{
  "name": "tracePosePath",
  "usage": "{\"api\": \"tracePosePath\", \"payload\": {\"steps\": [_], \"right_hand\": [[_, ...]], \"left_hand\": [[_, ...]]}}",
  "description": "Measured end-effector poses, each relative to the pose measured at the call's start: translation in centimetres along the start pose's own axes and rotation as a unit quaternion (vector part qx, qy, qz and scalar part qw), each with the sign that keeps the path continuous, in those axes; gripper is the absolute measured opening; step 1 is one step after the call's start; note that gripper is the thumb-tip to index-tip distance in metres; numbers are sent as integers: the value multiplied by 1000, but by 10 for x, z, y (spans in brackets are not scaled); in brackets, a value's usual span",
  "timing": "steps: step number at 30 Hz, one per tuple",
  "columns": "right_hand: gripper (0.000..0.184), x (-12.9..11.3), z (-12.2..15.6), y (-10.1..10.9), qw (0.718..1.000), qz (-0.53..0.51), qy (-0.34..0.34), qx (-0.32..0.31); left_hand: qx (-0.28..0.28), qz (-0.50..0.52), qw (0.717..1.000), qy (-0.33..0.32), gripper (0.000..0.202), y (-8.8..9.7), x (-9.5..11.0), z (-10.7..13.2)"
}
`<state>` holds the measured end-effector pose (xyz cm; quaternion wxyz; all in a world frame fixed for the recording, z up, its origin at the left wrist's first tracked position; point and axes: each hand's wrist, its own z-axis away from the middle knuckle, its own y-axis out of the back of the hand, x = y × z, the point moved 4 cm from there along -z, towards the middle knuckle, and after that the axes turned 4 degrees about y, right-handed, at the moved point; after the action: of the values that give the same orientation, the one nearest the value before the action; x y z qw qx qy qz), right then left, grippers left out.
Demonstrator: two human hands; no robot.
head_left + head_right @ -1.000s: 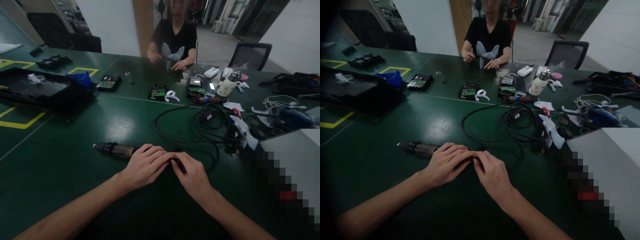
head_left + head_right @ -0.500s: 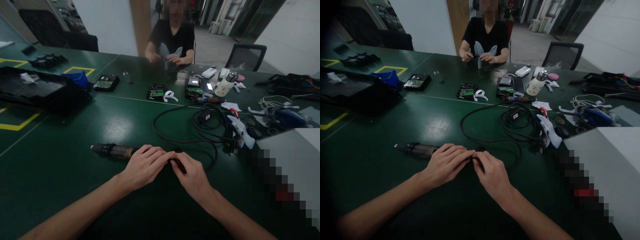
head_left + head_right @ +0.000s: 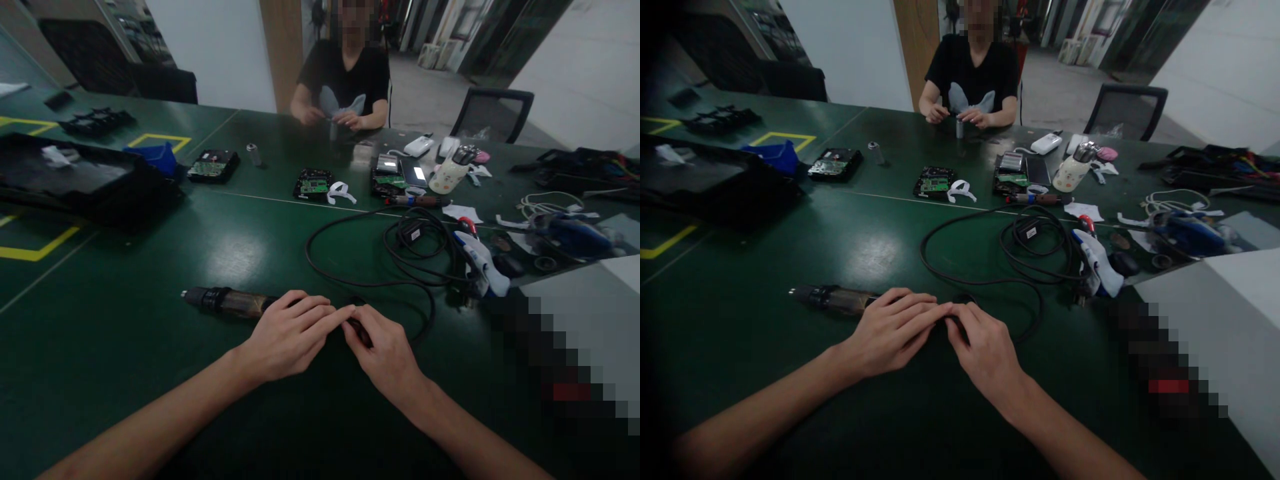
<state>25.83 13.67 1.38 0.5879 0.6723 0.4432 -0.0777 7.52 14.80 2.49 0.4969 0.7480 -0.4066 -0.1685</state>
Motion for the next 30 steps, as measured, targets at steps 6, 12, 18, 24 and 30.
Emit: {"api": "tracePosePath", "payload": {"steps": [6,12,18,24,30], "right_hand": [[16,0,0,0,1000,-18,-2,-6],[14,0,0,1,1000,-19,0,-2],[16,0,0,1,1000,-27,-9,-2],[16,0,0,0,1000,-25,-12,-9],[15,2,1,-2,999,-30,-13,-8]], "left_hand": [[17,-8,1000,22,54,-1,-2,1],[6,0,1000,16,54,-4,-2,2],[1,4,1000,15,54,-2,-2,1],[18,-5,999,27,49,-3,-2,1],[14,-10,1000,26,52,-2,-1,0]]}}
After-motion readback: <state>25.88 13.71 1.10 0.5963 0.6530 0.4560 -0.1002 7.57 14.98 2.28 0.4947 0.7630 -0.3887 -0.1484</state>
